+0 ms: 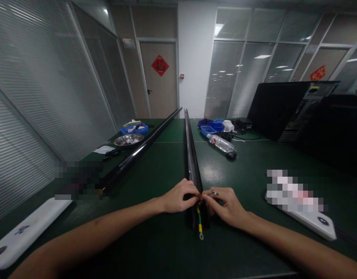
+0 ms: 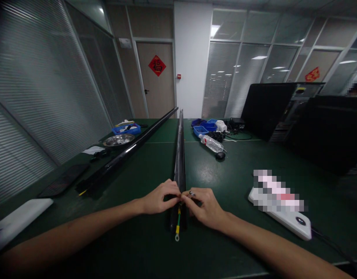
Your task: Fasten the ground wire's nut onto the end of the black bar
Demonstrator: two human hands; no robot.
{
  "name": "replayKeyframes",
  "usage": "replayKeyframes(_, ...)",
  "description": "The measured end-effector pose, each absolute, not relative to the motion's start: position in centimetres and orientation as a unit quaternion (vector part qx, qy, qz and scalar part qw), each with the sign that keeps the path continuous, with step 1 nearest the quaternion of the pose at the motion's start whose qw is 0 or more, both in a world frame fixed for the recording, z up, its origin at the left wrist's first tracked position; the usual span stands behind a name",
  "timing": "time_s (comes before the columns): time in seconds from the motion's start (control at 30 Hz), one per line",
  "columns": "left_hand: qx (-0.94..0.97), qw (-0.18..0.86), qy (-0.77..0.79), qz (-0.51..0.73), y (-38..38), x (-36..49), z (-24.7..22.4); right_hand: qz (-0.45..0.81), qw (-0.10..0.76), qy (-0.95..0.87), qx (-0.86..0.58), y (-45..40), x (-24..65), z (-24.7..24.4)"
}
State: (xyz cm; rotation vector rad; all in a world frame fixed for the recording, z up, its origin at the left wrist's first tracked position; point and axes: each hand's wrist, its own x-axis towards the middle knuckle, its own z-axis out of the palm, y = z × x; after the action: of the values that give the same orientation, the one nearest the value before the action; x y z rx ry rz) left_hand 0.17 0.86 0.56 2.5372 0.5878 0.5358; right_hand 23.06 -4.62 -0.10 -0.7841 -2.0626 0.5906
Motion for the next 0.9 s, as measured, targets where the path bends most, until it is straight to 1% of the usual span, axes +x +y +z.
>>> replayKeyframes(0.27, 0.933, 0.242, 0.184, 0.193, 0.86, 0.07, 0.75, 0.258, 0.394, -0.821, -0.323, -4.28, 23.13, -0.47)
replayKeyframes(0.57, 0.932, 0.251, 0.190, 0.181, 0.92, 0.09, 0.82, 0.272, 0.385, -0.820, -0.324, -4.35, 23.21, -0.38)
replayKeyframes(0.77, 0.930, 0.249, 0.185, 0.197, 0.94, 0.04, 0.65, 0.269, 0.394, -0.820, -0.318, -4.31, 22.70, -0.13)
replayKeyframes(0.9, 0.930, 0.248, 0.187, 0.194, 0.93, 0.15, 0.62, 0.294, 0.413, -0.798, -0.327, -4.09, 22.53, -0.30)
